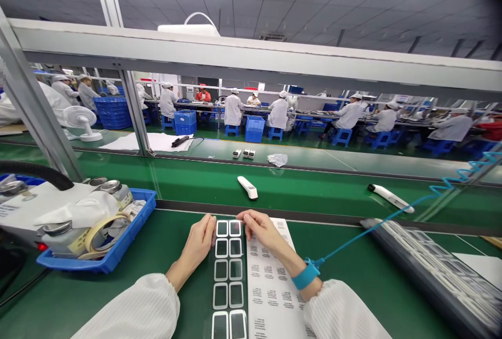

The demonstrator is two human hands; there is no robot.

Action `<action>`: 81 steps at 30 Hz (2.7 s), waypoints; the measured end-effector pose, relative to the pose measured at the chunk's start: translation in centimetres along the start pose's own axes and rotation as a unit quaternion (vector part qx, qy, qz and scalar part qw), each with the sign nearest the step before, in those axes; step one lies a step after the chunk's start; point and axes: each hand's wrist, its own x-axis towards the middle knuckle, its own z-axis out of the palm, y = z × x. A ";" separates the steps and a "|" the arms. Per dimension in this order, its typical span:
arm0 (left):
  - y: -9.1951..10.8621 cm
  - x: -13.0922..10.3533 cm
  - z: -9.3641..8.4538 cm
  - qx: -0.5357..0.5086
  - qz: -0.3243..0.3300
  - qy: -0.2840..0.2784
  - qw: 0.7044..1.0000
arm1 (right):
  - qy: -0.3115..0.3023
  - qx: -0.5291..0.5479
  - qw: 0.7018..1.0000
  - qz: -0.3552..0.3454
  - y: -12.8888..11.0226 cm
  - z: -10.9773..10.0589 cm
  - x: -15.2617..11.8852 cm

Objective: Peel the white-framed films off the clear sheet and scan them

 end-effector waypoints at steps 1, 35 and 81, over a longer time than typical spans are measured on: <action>0.0 -0.1 0.1 -0.003 -0.003 -0.002 1.000 | 0.005 0.004 1.000 0.006 -0.1 0.1 0.0; -1.0 0.5 0.0 0.075 -0.016 -0.005 0.997 | 0.082 -0.133 0.981 -0.114 -3.5 -0.8 -0.5; -0.9 0.2 1.7 -0.236 -0.150 0.001 0.960 | 0.054 0.055 0.997 0.027 1.3 0.4 -0.3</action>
